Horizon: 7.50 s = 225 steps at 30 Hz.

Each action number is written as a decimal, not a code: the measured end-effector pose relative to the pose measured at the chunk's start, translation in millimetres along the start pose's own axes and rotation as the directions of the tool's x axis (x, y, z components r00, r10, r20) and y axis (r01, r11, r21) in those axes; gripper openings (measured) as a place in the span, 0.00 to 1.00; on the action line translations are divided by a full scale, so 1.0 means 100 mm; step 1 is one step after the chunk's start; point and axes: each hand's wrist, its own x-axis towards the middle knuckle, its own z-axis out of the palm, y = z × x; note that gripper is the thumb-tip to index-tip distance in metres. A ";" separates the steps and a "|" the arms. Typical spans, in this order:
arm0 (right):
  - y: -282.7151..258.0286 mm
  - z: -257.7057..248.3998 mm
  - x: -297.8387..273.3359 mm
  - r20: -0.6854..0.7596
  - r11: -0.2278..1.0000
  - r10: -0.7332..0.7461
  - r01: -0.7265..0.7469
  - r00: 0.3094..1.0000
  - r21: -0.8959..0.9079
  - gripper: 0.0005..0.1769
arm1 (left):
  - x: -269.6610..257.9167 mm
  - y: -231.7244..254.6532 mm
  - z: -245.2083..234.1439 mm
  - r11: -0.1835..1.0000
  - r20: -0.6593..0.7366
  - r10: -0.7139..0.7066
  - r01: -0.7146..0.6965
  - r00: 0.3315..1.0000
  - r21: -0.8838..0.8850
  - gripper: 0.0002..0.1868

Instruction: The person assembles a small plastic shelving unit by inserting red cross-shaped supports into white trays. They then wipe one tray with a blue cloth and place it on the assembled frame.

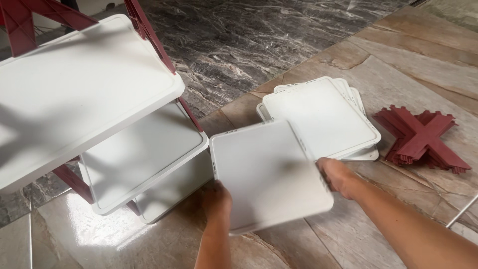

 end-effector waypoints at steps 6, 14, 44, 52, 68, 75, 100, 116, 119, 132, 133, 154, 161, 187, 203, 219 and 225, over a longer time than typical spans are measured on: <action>-0.07 0.17 -0.17 0.026 0.996 0.062 -0.064 0.998 0.065 0.41 | -0.33 0.09 -0.28 0.974 0.017 -0.055 0.057 0.998 -0.220 0.26; -0.15 0.32 -0.13 -0.093 0.990 -0.002 0.015 0.996 0.141 0.41 | -0.27 0.00 -0.14 0.984 -0.036 0.112 -0.116 0.993 -0.133 0.26; 0.11 0.22 0.08 -0.226 0.751 -0.453 0.232 0.863 -0.619 0.28 | -0.38 -0.19 -0.12 0.982 0.250 0.060 -0.102 0.966 0.158 0.16; 0.22 0.10 -0.05 -0.054 0.646 -0.387 0.229 0.921 -0.728 0.25 | -0.43 -0.34 -0.22 0.907 0.371 -0.075 -0.092 0.925 0.411 0.17; 0.37 -0.92 -0.04 -0.008 0.132 -0.099 0.005 0.995 -0.991 0.26 | -0.89 0.28 -0.39 0.838 0.461 0.052 -0.290 0.886 0.463 0.31; 0.57 -1.49 -0.28 -0.138 -0.114 0.232 -0.114 0.963 -0.987 0.40 | -1.16 0.79 -0.27 0.841 0.510 0.074 -0.329 0.857 0.430 0.30; 0.03 -0.68 0.01 0.164 0.312 -0.283 0.253 0.945 -0.916 0.16 | -1.10 0.48 -0.59 0.804 0.479 0.076 -0.338 0.874 0.490 0.27; -0.73 -0.24 -0.60 0.161 0.647 -0.182 0.241 0.970 -0.723 0.34 | -1.18 0.52 -0.81 0.763 0.476 0.025 -0.324 0.879 0.559 0.24; -0.73 -0.23 -0.73 0.260 0.695 -0.025 0.204 0.965 -0.690 0.34 | -1.19 0.46 -0.79 0.773 0.472 0.047 -0.331 0.880 0.542 0.24; -0.42 0.12 -0.48 -0.049 0.794 -0.317 0.237 0.947 -0.560 0.32 | -1.02 0.17 -0.44 0.890 0.493 0.097 -0.297 0.864 0.346 0.27; -0.35 0.13 -0.47 -0.058 0.785 -0.347 0.256 0.936 -0.564 0.34 | -1.04 0.18 -0.40 0.890 0.495 0.112 -0.308 0.862 0.335 0.26; 0.37 0.23 -0.34 0.007 0.284 -0.849 0.466 0.529 -0.838 0.30 | -0.81 0.03 -0.20 0.726 0.437 0.338 -0.526 0.833 0.442 0.11; 0.32 0.13 -0.09 0.055 0.169 -0.736 0.262 0.675 -0.950 0.43 | -0.62 0.23 -0.12 0.659 0.390 0.350 -0.520 0.852 0.544 0.17; -0.10 1.15 -0.03 0.309 0.000 -0.591 0.383 0.746 -0.924 0.43 | -0.57 0.57 -0.59 0.726 0.492 0.337 -0.555 0.802 0.407 0.50; -0.30 1.65 -0.16 0.569 -0.005 -0.590 0.701 0.573 -0.713 0.36 | -0.56 0.53 -0.61 0.761 0.515 0.326 -0.543 0.793 0.355 0.45; -0.08 1.31 -0.39 0.762 -0.064 -0.393 0.812 0.514 -0.581 0.35 | -0.62 0.17 -0.47 0.848 0.343 0.202 -0.339 0.918 0.408 0.41; 0.10 1.19 -0.55 0.795 -0.029 -0.404 0.862 0.453 -0.506 0.35 | -0.63 0.11 -0.48 0.858 0.272 0.241 -0.335 0.932 0.390 0.50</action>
